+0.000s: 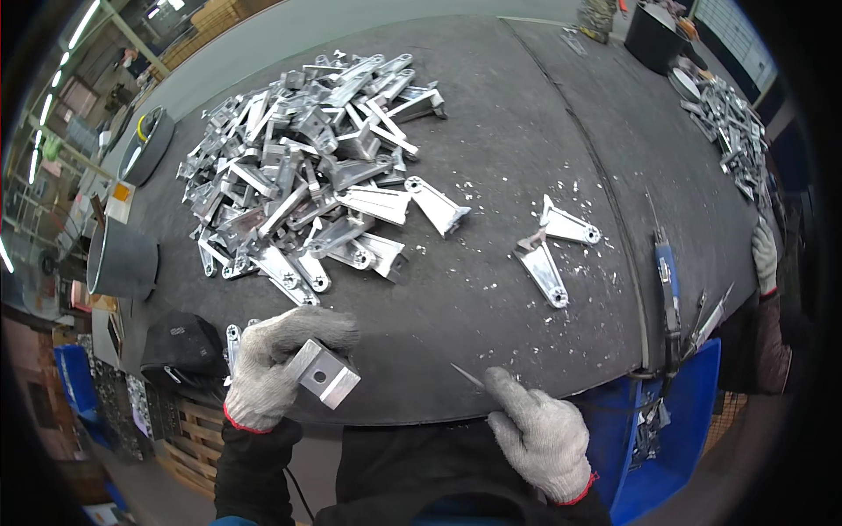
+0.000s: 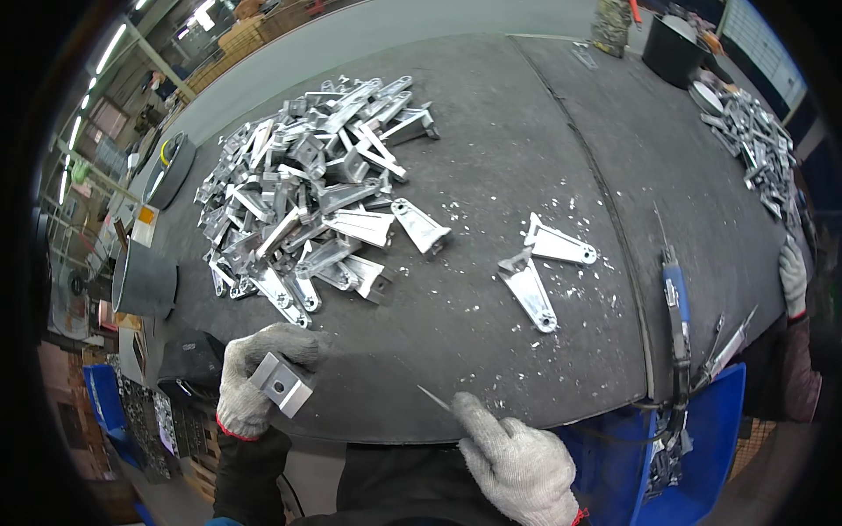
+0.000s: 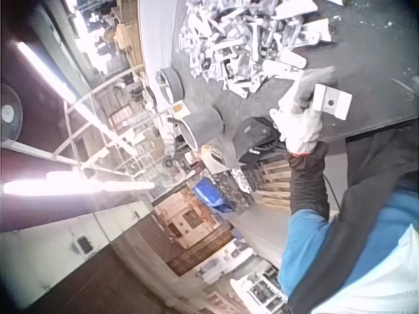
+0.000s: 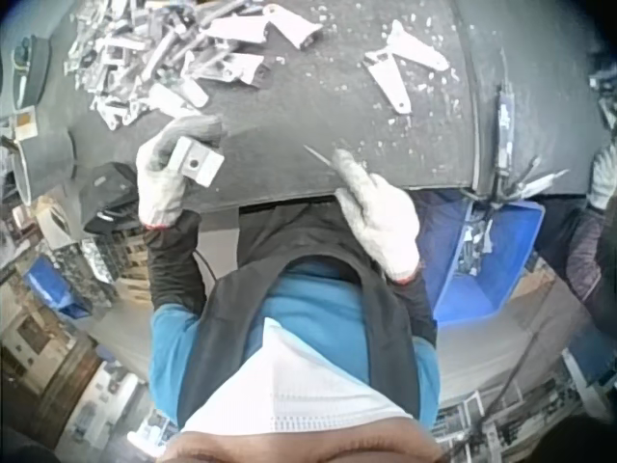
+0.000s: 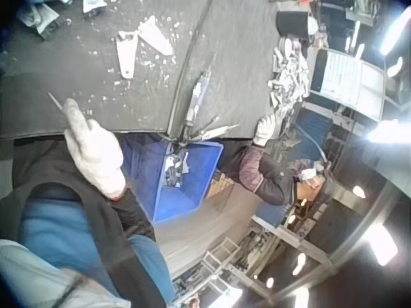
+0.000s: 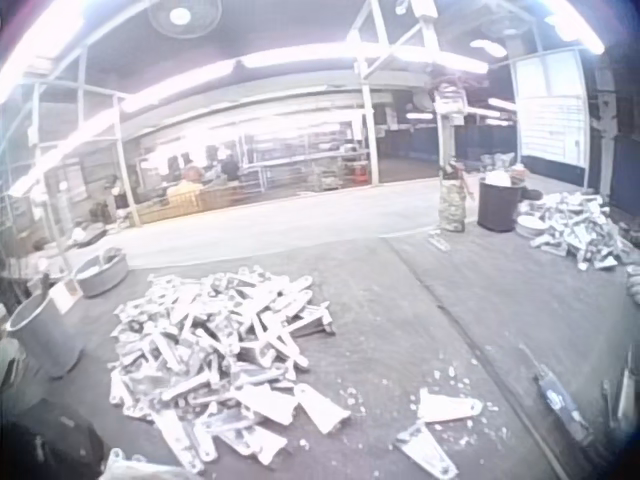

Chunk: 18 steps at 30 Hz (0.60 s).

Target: The person files metal brackets with a hand file, placing the finished parts aside on the workbench.

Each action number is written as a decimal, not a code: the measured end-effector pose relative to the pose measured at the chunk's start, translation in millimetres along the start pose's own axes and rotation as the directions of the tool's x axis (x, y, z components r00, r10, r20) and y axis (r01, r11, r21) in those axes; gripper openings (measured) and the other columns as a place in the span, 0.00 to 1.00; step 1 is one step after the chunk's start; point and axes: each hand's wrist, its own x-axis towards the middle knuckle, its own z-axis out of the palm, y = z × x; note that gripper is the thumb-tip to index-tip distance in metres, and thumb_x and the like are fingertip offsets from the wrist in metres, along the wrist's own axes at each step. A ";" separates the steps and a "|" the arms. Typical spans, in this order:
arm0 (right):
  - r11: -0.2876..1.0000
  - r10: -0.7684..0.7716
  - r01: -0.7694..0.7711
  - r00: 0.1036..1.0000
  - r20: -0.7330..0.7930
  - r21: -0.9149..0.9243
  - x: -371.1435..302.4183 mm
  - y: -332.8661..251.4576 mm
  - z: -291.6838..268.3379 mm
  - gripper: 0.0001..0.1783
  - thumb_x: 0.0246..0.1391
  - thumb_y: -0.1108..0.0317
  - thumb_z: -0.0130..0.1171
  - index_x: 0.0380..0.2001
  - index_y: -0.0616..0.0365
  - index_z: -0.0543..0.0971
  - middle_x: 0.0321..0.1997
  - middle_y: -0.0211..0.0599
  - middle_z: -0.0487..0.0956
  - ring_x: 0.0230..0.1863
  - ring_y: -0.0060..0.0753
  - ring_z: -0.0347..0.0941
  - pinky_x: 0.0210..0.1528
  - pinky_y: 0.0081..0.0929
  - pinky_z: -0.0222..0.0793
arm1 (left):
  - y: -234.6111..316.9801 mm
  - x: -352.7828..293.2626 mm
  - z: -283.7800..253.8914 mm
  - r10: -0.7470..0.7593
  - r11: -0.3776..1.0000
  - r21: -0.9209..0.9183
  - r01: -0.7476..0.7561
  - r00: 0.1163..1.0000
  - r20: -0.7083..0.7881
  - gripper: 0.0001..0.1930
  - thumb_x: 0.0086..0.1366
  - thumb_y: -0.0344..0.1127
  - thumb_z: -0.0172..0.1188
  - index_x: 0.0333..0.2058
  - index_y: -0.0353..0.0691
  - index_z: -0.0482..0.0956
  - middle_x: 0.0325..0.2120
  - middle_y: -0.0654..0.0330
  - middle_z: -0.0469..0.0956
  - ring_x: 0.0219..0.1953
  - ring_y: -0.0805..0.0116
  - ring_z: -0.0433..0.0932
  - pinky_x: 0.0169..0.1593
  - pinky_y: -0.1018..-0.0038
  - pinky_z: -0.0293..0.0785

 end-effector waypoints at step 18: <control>0.998 -0.054 0.053 0.990 0.128 0.014 -39.6 27.6 41.7 0.34 0.60 0.69 0.69 0.70 0.41 0.78 0.23 0.34 0.81 0.20 0.41 0.79 0.21 0.38 0.77 | -51.2 6.8 42.3 0.227 0.346 0.678 -0.648 0.759 0.610 0.51 0.45 0.74 0.68 0.66 0.50 0.79 0.58 0.62 0.78 0.64 0.52 0.74 0.76 0.42 0.62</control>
